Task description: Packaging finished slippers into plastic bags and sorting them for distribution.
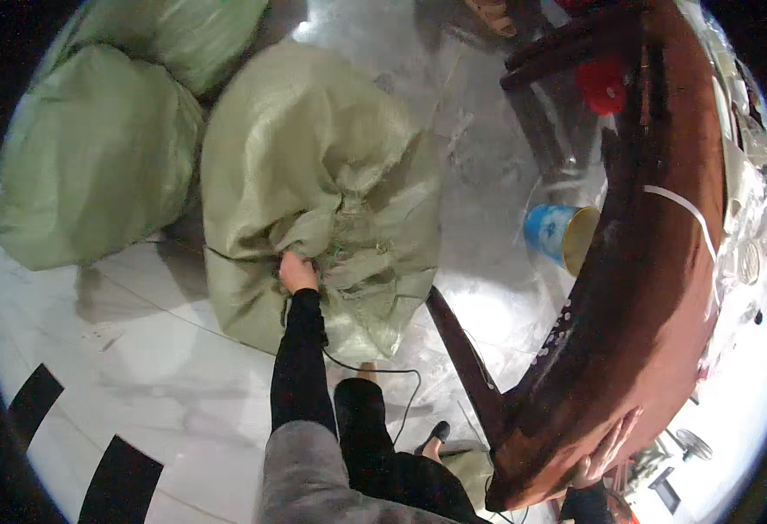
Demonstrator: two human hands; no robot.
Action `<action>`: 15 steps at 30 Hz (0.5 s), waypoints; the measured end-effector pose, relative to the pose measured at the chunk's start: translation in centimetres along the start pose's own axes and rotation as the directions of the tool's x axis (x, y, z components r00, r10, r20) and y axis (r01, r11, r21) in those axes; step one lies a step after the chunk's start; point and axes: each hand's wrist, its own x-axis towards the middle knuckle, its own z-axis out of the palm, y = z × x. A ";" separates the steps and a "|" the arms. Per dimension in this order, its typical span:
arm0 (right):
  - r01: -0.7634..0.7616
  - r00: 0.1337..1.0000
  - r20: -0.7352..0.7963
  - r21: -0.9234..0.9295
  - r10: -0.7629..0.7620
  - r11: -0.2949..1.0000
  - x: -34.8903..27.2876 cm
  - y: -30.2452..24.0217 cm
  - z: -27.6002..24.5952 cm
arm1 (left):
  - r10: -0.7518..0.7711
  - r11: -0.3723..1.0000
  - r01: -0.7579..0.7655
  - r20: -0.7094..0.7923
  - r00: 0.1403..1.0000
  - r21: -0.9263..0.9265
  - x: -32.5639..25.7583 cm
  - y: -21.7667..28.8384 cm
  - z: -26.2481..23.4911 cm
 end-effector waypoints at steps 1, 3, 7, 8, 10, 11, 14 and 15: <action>0.038 0.999 0.013 -0.007 -0.038 0.999 0.4 -0.2 -0.4 | 0.157 0.879 -0.295 -0.358 0.921 -0.374 -0.5 -1.4 0.0; 0.052 0.998 0.042 -0.009 -0.052 0.999 0.7 -0.6 0.3 | -0.129 0.479 -0.029 -0.103 0.986 -0.877 -2.8 -1.9 -2.0; 0.054 0.996 0.070 -0.029 -0.052 0.998 1.5 0.0 -1.2 | -0.026 0.195 0.034 0.029 0.999 -0.980 -15.9 7.6 -14.0; 0.053 0.996 0.072 0.031 -0.055 0.998 1.7 -0.6 -1.3 | 0.078 -0.151 0.211 0.201 0.976 -0.966 -17.5 7.6 -19.0; 0.045 0.993 0.105 0.036 -0.048 0.998 2.0 -1.3 -2.1 | 0.162 -0.224 0.201 0.167 0.972 -0.954 -22.1 10.0 -28.4; 0.027 0.994 0.101 0.078 -0.035 0.997 2.5 -2.4 -3.0 | 0.148 -0.185 0.109 0.082 0.986 -0.977 -23.3 8.0 -29.0; 0.034 0.980 0.158 0.468 -0.122 0.883 4.5 -8.3 -10.0 | 0.145 0.029 -0.204 -0.198 0.969 -0.979 -31.2 10.4 -34.9; 0.235 0.955 0.071 0.408 -0.287 0.882 4.3 -10.5 -9.9 | 0.153 -0.067 -0.130 -0.139 0.978 -0.989 -32.4 9.6 -35.2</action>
